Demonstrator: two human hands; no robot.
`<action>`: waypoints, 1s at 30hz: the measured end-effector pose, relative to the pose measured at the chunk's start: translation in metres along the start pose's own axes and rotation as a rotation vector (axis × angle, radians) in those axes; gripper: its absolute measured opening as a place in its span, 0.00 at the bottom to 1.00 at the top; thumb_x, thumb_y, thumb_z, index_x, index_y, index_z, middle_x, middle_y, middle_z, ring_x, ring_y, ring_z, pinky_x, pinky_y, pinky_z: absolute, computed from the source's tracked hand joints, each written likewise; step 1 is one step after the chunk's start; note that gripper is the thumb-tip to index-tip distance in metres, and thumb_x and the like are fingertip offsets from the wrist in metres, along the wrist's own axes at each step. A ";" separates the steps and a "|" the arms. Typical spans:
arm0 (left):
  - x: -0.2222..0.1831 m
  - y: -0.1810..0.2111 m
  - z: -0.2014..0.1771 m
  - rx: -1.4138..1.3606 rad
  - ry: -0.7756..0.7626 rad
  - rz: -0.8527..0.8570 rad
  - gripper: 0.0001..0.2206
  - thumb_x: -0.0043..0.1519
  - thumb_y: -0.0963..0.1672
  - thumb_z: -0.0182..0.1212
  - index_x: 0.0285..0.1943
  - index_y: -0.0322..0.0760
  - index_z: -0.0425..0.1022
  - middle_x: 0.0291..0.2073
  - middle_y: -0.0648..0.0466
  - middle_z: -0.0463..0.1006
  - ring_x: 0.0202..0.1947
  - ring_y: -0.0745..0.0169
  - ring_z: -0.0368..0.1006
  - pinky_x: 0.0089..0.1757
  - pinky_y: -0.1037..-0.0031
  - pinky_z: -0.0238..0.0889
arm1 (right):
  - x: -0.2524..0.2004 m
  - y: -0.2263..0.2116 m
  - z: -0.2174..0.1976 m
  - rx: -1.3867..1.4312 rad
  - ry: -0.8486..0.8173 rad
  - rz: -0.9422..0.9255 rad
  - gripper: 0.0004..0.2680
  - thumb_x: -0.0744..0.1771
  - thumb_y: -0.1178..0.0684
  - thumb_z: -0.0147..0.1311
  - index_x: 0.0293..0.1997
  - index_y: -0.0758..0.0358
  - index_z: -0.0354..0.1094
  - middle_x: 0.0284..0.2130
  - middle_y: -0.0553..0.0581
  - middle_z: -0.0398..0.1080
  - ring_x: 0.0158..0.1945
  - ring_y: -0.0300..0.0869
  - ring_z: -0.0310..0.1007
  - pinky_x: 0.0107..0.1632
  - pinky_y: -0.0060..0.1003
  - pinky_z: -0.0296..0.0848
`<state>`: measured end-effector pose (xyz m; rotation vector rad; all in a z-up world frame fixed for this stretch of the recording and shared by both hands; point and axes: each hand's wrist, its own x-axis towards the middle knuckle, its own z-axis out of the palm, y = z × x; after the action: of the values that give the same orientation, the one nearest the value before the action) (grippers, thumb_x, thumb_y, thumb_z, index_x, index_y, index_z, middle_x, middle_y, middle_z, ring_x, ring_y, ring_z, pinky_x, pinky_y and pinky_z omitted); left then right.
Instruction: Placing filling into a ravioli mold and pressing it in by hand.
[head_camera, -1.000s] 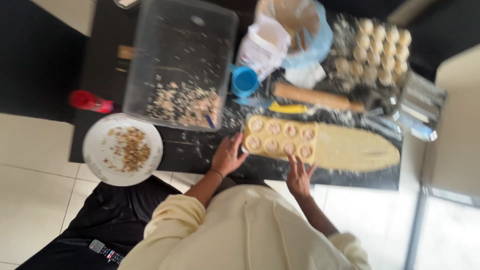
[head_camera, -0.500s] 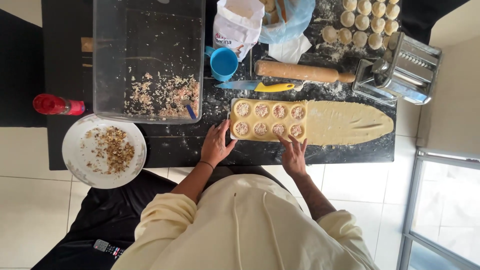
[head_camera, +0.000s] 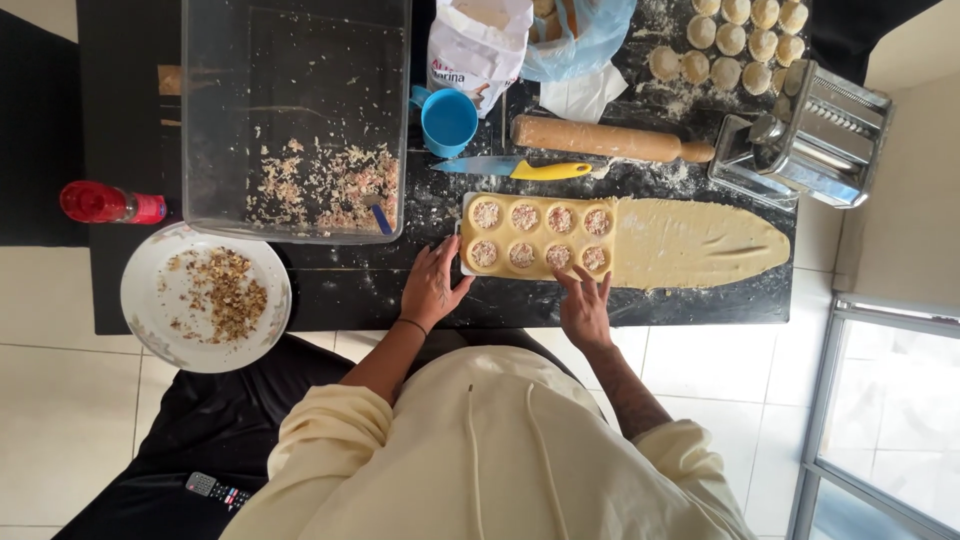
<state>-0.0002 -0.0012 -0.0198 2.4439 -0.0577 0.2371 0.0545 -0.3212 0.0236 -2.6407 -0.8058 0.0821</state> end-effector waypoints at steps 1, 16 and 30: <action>0.000 0.000 0.000 -0.001 -0.001 0.000 0.37 0.63 0.50 0.65 0.77 0.33 0.51 0.68 0.44 0.70 0.67 0.50 0.67 0.65 0.52 0.54 | 0.001 -0.001 0.000 0.000 0.000 0.001 0.21 0.63 0.67 0.49 0.64 0.59 0.62 0.57 0.52 0.71 0.71 0.52 0.58 0.72 0.78 0.37; -0.002 -0.005 0.007 0.012 -0.047 -0.031 0.37 0.66 0.52 0.60 0.79 0.35 0.47 0.69 0.44 0.68 0.67 0.48 0.66 0.66 0.53 0.52 | 0.124 -0.042 -0.030 0.128 0.093 -0.053 0.20 0.66 0.63 0.52 0.66 0.61 0.59 0.63 0.63 0.63 0.73 0.58 0.54 0.75 0.69 0.45; 0.002 0.006 -0.010 -0.039 0.023 -0.028 0.36 0.62 0.50 0.65 0.76 0.31 0.53 0.66 0.41 0.71 0.64 0.44 0.69 0.64 0.54 0.56 | 0.292 -0.105 0.028 -0.093 -0.083 -0.256 0.18 0.70 0.51 0.52 0.66 0.67 0.54 0.60 0.59 0.66 0.73 0.57 0.54 0.68 0.84 0.37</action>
<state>-0.0003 0.0004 -0.0075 2.4008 -0.0172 0.2495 0.2379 -0.0710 0.0521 -2.6090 -1.1948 0.0887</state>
